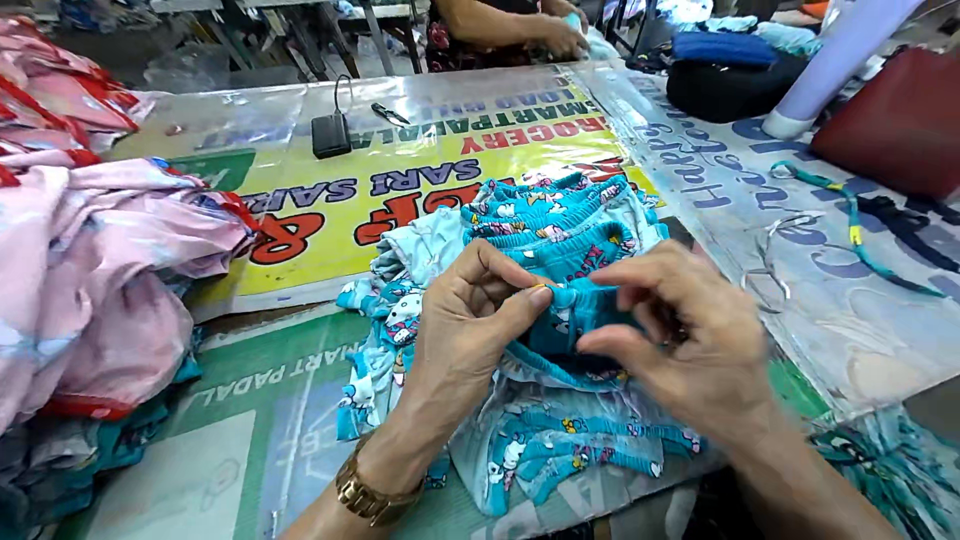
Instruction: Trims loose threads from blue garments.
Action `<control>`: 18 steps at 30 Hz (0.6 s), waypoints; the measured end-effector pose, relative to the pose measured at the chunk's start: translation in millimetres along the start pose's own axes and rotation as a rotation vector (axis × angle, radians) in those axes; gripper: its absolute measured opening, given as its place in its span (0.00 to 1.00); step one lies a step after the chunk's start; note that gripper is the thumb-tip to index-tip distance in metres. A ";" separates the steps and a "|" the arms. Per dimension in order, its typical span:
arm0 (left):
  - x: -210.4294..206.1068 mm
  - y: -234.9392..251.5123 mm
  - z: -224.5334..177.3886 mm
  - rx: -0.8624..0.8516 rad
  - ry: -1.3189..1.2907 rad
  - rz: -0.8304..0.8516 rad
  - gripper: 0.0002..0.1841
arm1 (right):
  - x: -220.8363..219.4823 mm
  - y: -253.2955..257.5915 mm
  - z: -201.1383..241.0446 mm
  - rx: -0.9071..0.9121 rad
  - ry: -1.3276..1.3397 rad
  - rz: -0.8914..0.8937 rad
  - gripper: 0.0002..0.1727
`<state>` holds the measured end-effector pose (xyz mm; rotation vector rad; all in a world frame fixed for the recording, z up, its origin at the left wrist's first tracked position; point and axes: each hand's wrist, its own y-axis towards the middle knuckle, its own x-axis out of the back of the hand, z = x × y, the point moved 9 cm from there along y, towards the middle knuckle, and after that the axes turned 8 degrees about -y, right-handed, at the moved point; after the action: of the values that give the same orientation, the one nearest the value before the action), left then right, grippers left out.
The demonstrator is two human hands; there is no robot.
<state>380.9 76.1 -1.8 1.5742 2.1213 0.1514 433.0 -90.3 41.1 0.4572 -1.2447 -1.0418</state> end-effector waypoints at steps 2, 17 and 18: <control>0.0 0.1 0.4 -0.008 0.009 -0.001 0.09 | -15.0 0.5 8.5 -0.002 0.077 0.019 0.16; -7.5 0.2 5.5 0.056 0.136 0.122 0.09 | -20.2 1.6 13.5 0.174 0.132 -0.061 0.04; -9.2 0.8 5.8 0.051 0.178 0.162 0.10 | -21.4 4.5 10.6 0.150 0.157 -0.035 0.05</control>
<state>386.1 66.7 -3.7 1.8228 2.1423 0.3046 425.7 -67.6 36.2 0.6660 -1.1820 -0.9264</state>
